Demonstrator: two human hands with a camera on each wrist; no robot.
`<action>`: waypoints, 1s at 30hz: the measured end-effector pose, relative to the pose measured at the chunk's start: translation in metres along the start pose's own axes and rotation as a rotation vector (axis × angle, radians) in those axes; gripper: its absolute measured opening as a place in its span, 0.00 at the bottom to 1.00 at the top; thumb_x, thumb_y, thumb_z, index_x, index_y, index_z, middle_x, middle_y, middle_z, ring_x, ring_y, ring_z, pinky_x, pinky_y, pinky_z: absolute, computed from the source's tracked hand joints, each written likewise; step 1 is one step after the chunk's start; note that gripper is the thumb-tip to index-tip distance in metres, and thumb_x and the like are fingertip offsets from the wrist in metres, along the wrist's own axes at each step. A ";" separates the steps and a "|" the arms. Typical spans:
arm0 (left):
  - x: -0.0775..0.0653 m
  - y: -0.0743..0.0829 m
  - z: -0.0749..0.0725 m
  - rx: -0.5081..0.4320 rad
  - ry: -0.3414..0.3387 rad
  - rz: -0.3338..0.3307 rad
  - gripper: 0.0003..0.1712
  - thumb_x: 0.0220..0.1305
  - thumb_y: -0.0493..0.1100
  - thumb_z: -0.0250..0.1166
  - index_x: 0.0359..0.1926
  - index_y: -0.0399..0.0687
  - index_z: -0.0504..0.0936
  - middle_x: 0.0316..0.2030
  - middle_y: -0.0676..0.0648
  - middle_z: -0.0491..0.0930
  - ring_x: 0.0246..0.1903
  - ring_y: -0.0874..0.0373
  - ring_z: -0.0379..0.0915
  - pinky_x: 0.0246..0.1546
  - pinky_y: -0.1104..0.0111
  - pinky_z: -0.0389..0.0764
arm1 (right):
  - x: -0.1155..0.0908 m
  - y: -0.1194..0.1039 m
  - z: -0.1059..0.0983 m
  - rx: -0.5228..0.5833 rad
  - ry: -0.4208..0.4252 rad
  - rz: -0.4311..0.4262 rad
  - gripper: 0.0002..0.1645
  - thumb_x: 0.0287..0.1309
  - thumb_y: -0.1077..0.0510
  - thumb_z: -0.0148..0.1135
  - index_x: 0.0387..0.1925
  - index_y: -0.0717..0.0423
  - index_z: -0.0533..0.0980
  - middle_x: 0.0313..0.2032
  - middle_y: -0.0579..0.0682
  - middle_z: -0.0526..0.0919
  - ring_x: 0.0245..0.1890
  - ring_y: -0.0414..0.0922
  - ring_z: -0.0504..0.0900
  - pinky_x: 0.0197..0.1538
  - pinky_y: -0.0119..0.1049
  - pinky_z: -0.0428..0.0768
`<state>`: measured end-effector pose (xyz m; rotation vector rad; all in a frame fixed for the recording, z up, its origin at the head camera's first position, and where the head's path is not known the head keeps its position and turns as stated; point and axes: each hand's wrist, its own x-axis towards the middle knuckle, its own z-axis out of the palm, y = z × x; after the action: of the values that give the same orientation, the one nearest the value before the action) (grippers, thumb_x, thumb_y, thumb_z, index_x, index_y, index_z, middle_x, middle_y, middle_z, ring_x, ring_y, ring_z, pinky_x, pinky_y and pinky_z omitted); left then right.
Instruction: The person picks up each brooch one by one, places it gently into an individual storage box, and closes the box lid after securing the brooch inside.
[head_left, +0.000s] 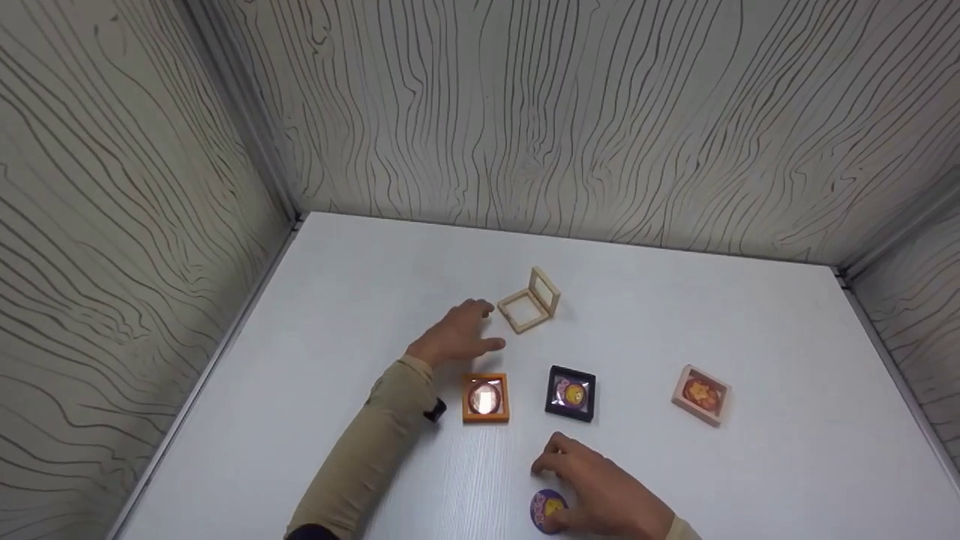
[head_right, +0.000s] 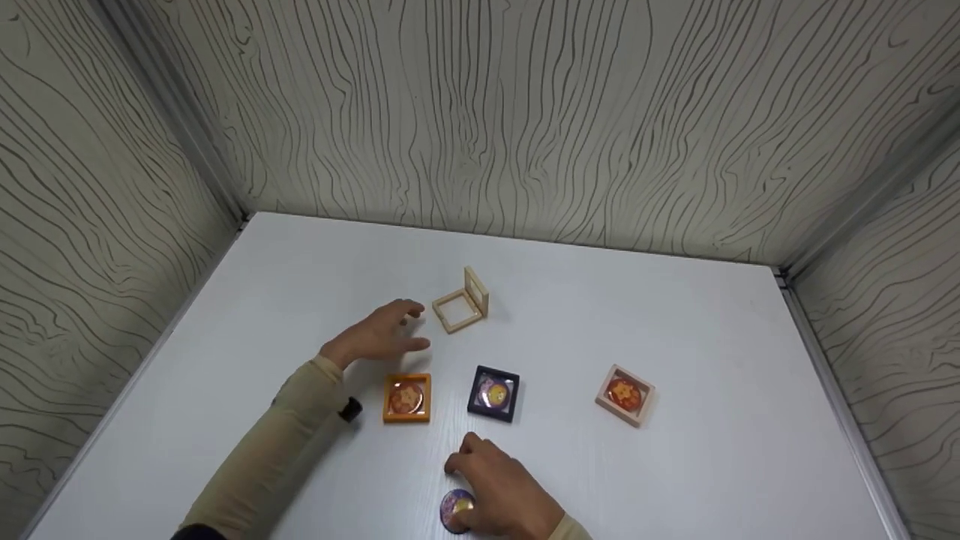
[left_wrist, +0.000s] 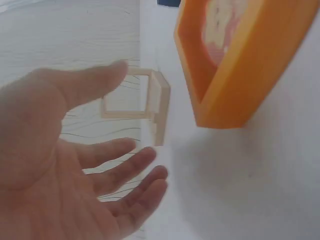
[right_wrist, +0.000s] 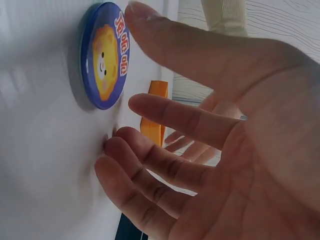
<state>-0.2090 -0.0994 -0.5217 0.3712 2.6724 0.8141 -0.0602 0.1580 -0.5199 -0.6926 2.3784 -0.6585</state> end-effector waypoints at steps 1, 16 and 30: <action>0.011 -0.002 -0.001 -0.018 0.022 0.007 0.42 0.65 0.58 0.67 0.72 0.44 0.64 0.65 0.42 0.70 0.66 0.47 0.66 0.65 0.55 0.70 | 0.001 0.000 0.001 0.006 -0.003 0.000 0.30 0.42 0.41 0.80 0.50 0.38 0.81 0.44 0.36 0.73 0.41 0.34 0.74 0.49 0.39 0.81; 0.074 0.008 0.001 -0.305 0.072 0.029 0.31 0.72 0.45 0.61 0.72 0.43 0.63 0.67 0.44 0.69 0.67 0.47 0.66 0.65 0.55 0.69 | -0.008 0.003 0.010 0.205 -0.085 0.035 0.28 0.45 0.50 0.81 0.50 0.40 0.82 0.44 0.38 0.72 0.40 0.38 0.74 0.43 0.32 0.79; 0.094 0.020 0.024 -0.315 0.081 0.019 0.28 0.71 0.39 0.56 0.70 0.55 0.66 0.66 0.49 0.70 0.61 0.58 0.67 0.64 0.60 0.68 | -0.006 -0.001 0.011 0.217 -0.099 0.041 0.24 0.49 0.50 0.79 0.49 0.39 0.82 0.43 0.38 0.73 0.42 0.37 0.75 0.46 0.33 0.80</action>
<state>-0.2830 -0.0401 -0.5501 0.2898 2.5557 1.2573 -0.0486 0.1577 -0.5254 -0.5673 2.1847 -0.8298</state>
